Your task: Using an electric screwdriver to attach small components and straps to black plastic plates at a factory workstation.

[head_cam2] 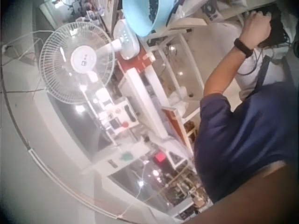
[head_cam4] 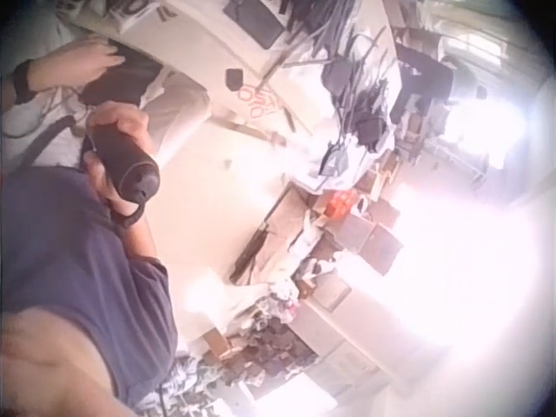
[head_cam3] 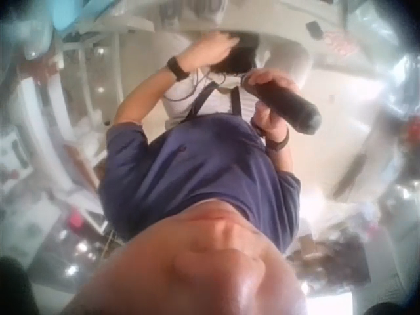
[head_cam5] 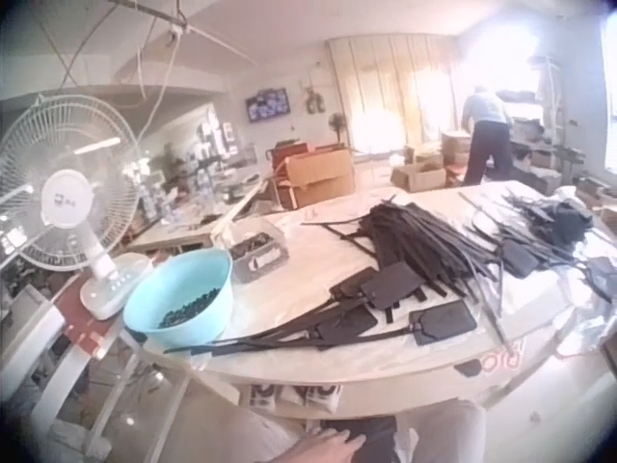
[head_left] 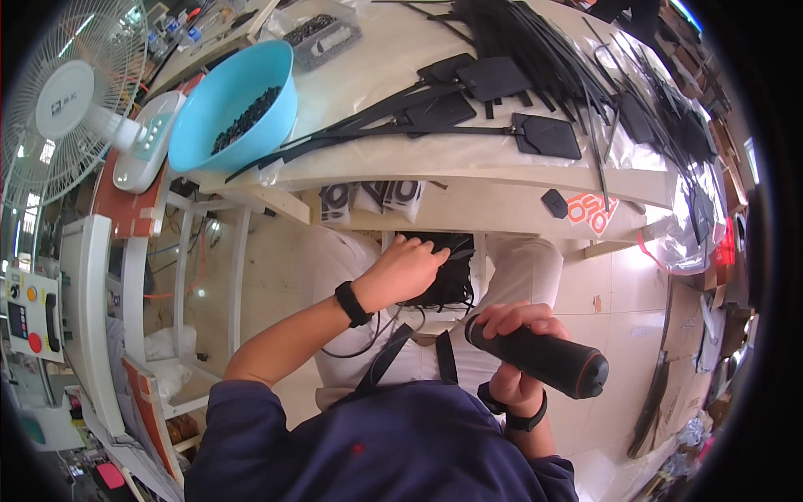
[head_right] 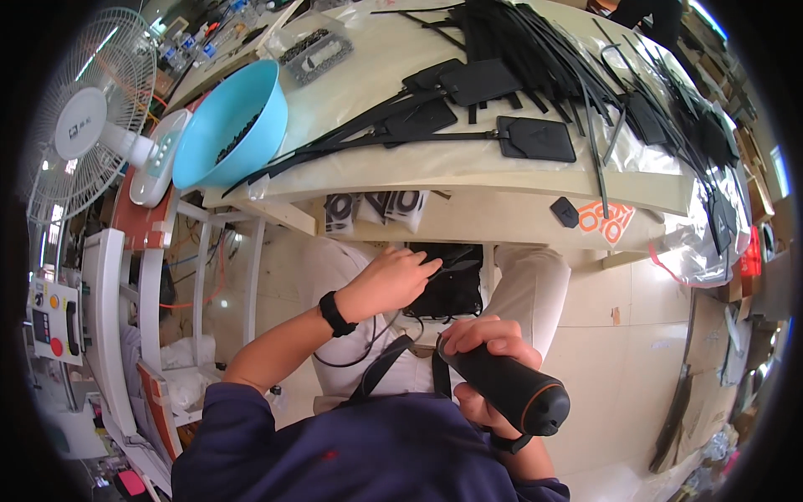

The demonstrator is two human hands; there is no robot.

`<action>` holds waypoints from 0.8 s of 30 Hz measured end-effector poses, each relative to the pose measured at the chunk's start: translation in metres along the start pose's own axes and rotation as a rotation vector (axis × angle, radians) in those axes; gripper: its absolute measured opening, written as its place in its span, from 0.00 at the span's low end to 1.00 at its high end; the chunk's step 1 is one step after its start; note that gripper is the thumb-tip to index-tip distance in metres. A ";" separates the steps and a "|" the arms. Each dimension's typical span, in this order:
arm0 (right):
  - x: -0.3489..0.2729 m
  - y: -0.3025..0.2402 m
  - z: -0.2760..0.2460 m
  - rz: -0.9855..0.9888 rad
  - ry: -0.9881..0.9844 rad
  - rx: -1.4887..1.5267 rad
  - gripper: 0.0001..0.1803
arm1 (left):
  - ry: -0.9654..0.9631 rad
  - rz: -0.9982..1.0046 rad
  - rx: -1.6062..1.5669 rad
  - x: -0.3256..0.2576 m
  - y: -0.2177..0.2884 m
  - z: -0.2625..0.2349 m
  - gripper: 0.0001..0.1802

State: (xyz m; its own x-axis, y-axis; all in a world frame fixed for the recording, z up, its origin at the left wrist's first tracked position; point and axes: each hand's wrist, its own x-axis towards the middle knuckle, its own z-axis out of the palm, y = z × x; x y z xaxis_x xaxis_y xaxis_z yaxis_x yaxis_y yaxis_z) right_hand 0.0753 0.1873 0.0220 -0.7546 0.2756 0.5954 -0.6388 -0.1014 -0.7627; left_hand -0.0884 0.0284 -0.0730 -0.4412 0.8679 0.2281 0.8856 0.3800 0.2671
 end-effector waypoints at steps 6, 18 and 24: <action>-0.003 0.002 -0.018 0.007 0.049 -0.023 0.28 | 0.236 -0.027 -0.328 0.091 0.046 -0.114 0.08; 0.002 -0.008 -0.036 -0.049 0.112 -0.020 0.28 | 0.315 0.047 0.269 0.156 0.033 -0.118 0.11; 0.021 -0.022 -0.035 -0.190 0.258 0.037 0.32 | -0.014 -0.291 -0.471 0.094 0.083 -0.142 0.09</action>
State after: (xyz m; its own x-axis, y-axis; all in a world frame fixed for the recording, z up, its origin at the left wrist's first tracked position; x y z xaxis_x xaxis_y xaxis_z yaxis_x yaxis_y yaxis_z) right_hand 0.0784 0.2283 0.0423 -0.5619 0.5256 0.6388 -0.7730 -0.0588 -0.6316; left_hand -0.0773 0.0961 0.1035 -0.6534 0.7538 0.0702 0.5651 0.4239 0.7078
